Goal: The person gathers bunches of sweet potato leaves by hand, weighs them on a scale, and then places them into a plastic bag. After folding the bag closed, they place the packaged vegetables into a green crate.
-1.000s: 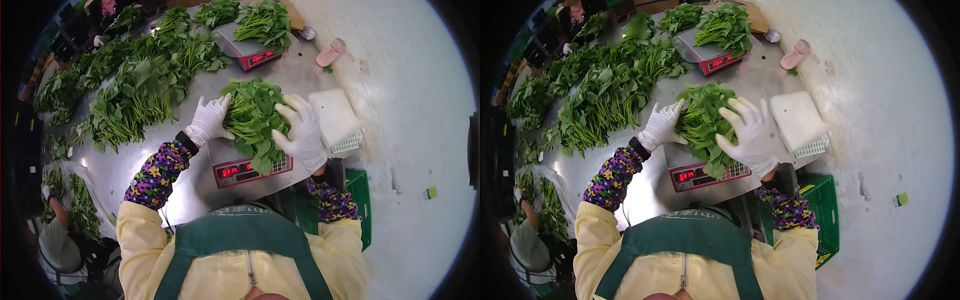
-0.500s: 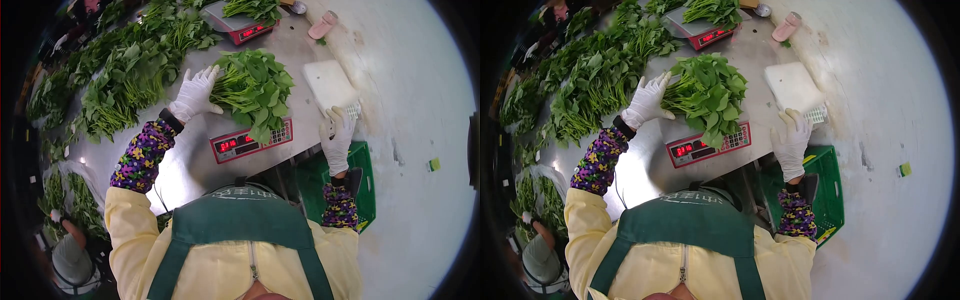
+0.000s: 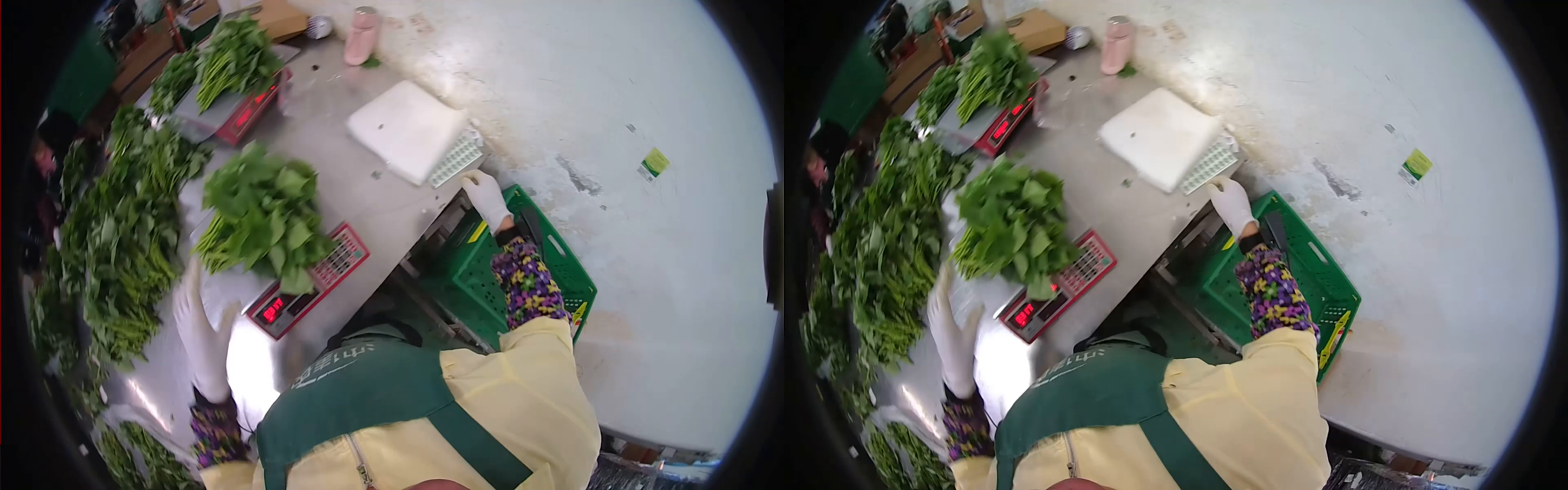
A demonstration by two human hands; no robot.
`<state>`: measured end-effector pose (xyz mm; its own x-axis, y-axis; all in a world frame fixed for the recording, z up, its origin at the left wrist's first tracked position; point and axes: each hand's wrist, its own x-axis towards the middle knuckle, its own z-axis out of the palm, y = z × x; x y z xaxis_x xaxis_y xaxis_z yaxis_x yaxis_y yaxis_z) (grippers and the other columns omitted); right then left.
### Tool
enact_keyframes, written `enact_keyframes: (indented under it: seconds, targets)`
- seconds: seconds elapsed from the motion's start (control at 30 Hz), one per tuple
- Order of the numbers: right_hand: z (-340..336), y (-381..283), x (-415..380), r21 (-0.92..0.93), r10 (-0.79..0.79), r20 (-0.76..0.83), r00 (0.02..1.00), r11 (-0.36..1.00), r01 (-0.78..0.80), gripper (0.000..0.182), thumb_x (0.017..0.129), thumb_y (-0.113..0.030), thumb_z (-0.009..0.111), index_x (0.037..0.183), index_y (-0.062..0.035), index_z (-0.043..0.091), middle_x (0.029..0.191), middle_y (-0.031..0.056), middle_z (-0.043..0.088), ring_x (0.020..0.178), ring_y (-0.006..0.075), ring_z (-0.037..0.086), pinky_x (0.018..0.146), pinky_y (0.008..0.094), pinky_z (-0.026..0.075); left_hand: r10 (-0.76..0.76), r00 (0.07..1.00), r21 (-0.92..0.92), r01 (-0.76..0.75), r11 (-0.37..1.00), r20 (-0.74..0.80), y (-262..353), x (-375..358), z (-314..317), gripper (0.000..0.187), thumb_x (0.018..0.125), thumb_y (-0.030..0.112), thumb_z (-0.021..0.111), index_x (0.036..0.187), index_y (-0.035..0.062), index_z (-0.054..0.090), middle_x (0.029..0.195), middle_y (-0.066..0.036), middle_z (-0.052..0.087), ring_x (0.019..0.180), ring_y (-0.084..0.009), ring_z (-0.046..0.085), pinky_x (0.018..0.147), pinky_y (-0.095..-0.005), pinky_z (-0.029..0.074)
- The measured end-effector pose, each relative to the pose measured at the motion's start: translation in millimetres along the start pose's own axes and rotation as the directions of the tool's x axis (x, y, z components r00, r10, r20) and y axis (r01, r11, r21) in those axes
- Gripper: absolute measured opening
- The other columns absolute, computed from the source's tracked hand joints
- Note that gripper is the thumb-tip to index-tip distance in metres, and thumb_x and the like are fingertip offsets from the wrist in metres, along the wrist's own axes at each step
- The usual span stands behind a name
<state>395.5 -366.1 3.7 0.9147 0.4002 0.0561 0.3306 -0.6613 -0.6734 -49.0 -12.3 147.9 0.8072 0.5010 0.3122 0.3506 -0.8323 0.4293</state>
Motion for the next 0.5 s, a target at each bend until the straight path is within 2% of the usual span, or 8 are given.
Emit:
enact_keyframes:
  seconds: [0.07, 0.13, 0.17, 0.33, 0.37, 0.43, 0.47, 0.5]
  targets:
    - [-7.7, 27.1, 28.2, 0.079, 0.083, 0.06, 0.995, 0.993, -0.087, 0.025, 0.088, -0.022, 0.06, 0.101, -0.0018, 0.067, 0.09, 0.0133, 0.068, 0.079, 0.0244, 0.067, 0.073, 0.0363, 0.052, -0.075, 0.982, -0.316, 0.127, 0.94, 0.172, 54.8, -10.9, 11.5, 0.069, 0.074, 0.006, 0.076, 0.136, 0.0022, 0.048, 0.129, -0.013, 0.056, 0.118, -0.0258, 0.055, 0.1, -0.0367, 0.042]
    - [-7.6, 32.6, 50.7, 0.464, 0.412, 0.28, 0.867, 0.733, -0.498, 0.026, 0.089, -0.022, 0.06, 0.105, -0.0025, 0.065, 0.087, 0.0091, 0.067, 0.073, 0.0187, 0.066, 0.066, 0.0315, 0.053, -0.029, 0.915, -0.584, 0.28, 0.762, 0.401, 96.1, 1.4, 34.6, 0.056, 0.079, 0.004, 0.071, 0.131, 0.0006, 0.053, 0.12, -0.011, 0.062, 0.11, -0.0197, 0.059, 0.095, -0.0313, 0.045]
    - [-0.3, 51.3, 66.5, 0.523, 0.399, 0.35, 0.848, 0.668, -0.53, 0.028, 0.09, -0.024, 0.062, 0.108, -0.0023, 0.062, 0.087, 0.0071, 0.066, 0.069, 0.0166, 0.065, 0.06, 0.028, 0.053, 0.037, 0.878, -0.672, 0.338, 0.659, 0.477, 111.2, 17.0, 47.3, 0.049, 0.082, 0.003, 0.068, 0.129, 0.0, 0.055, 0.117, -0.01, 0.064, 0.106, -0.0166, 0.06, 0.092, -0.0287, 0.046]
    - [55.3, 68.0, 126.7, 0.417, 0.593, 0.424, 0.685, 0.544, -0.729, 0.046, 0.083, -0.041, 0.069, 0.108, -0.0027, 0.062, 0.094, 0.0122, 0.065, 0.074, 0.0207, 0.067, 0.06, 0.0304, 0.052, 0.029, 0.712, -0.669, 0.644, 0.37, 0.701, 188.2, 83.1, 136.8, 0.041, 0.09, 0.005, 0.059, 0.129, -0.0023, 0.052, 0.115, -0.012, 0.064, 0.108, -0.0163, 0.059, 0.098, -0.0303, 0.044]
    - [58.9, 58.9, 130.6, 0.413, 0.58, 0.44, 0.685, 0.547, -0.728, 0.046, 0.083, -0.041, 0.069, 0.108, -0.0027, 0.062, 0.094, 0.0122, 0.065, 0.074, 0.0207, 0.067, 0.06, 0.0304, 0.052, 0.054, 0.677, -0.66, 0.692, 0.294, 0.734, 195.9, 91.0, 153.8, 0.036, 0.093, 0.005, 0.056, 0.128, -0.0025, 0.053, 0.113, -0.012, 0.064, 0.107, -0.0153, 0.059, 0.096, -0.0295, 0.045]
    - [60.7, 36.0, 130.3, 0.426, 0.617, 0.245, 0.747, 0.624, -0.655, 0.045, 0.08, -0.037, 0.071, 0.099, 0.0036, 0.064, 0.087, 0.0141, 0.065, 0.061, 0.0205, 0.063, 0.056, 0.0327, 0.051, 0.043, 0.664, -0.653, 0.719, 0.237, 0.747, 206.8, 105.1, 174.5, 0.034, 0.094, 0.006, 0.056, 0.127, -0.0028, 0.054, 0.111, -0.011, 0.065, 0.106, -0.015, 0.059, 0.095, -0.0291, 0.045]
    - [76.1, 44.9, 137.4, 0.407, 0.635, 0.197, 0.747, 0.64, -0.652, 0.054, 0.077, -0.043, 0.071, 0.101, 0.0052, 0.065, 0.096, 0.0194, 0.068, 0.073, 0.0283, 0.067, 0.067, 0.0374, 0.053, 0.054, 0.662, -0.659, 0.728, 0.191, 0.747, 209.5, 107.2, 184.6, 0.032, 0.096, 0.007, 0.055, 0.126, -0.0031, 0.054, 0.109, -0.011, 0.065, 0.105, -0.0147, 0.06, 0.094, -0.0287, 0.046]
    - [83.7, 43.7, 141.5, 0.41, 0.624, 0.212, 0.752, 0.642, -0.648, 0.054, 0.077, -0.043, 0.071, 0.101, 0.0052, 0.065, 0.096, 0.0194, 0.068, 0.073, 0.0283, 0.067, 0.067, 0.0374, 0.053, 0.036, 0.668, -0.661, 0.724, 0.196, 0.743, 209.8, 107.4, 192.1, 0.032, 0.096, 0.007, 0.055, 0.126, -0.0031, 0.054, 0.109, -0.011, 0.065, 0.105, -0.0147, 0.06, 0.094, -0.0287, 0.046]
